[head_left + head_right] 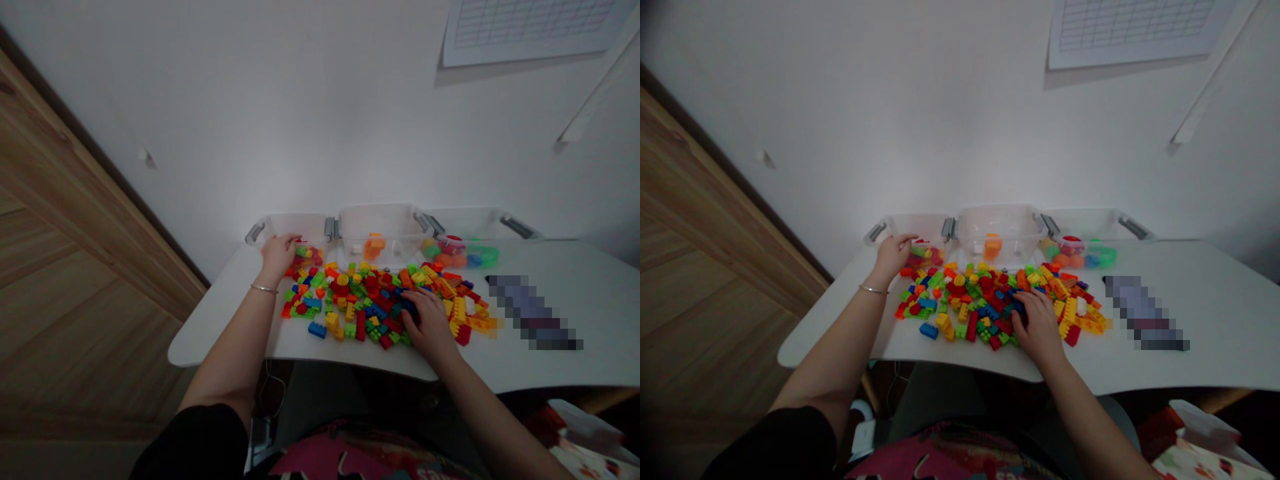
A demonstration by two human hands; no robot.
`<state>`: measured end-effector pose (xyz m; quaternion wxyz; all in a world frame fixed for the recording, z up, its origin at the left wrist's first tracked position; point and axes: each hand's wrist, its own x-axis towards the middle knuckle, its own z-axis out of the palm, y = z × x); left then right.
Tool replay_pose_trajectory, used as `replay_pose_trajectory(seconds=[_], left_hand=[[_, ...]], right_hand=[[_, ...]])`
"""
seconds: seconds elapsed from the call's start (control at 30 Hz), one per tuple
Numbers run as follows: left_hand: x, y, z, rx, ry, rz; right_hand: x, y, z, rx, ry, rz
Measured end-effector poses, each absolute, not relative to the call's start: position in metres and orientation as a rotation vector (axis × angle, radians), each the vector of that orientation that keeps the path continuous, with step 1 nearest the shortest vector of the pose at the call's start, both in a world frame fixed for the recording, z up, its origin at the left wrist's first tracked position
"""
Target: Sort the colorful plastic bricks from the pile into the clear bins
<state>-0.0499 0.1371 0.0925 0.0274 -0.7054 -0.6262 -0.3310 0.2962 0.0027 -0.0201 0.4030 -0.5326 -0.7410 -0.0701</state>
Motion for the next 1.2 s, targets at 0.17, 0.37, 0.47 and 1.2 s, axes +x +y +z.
replay_pose_trajectory(seconds=[0.17,0.37,0.47,1.2], left_hand=[[-0.051,0.137,0.094,-2.225,-1.965,-1.006],[-0.045,0.115,0.095,-2.129,-1.908,-1.427],[-0.034,0.089,0.092,-2.128,-1.802,-1.454],[0.027,-0.017,0.022,-2.568,-1.670,-0.691]], right_hand=[[0.297,0.003,-0.022,-1.350,-1.879,-0.181],[0.296,0.002,-0.020,-1.360,-1.869,-0.159],[0.295,0.001,-0.019,-1.370,-1.869,-0.145],[0.295,0.002,-0.021,-1.373,-1.848,-0.117]])
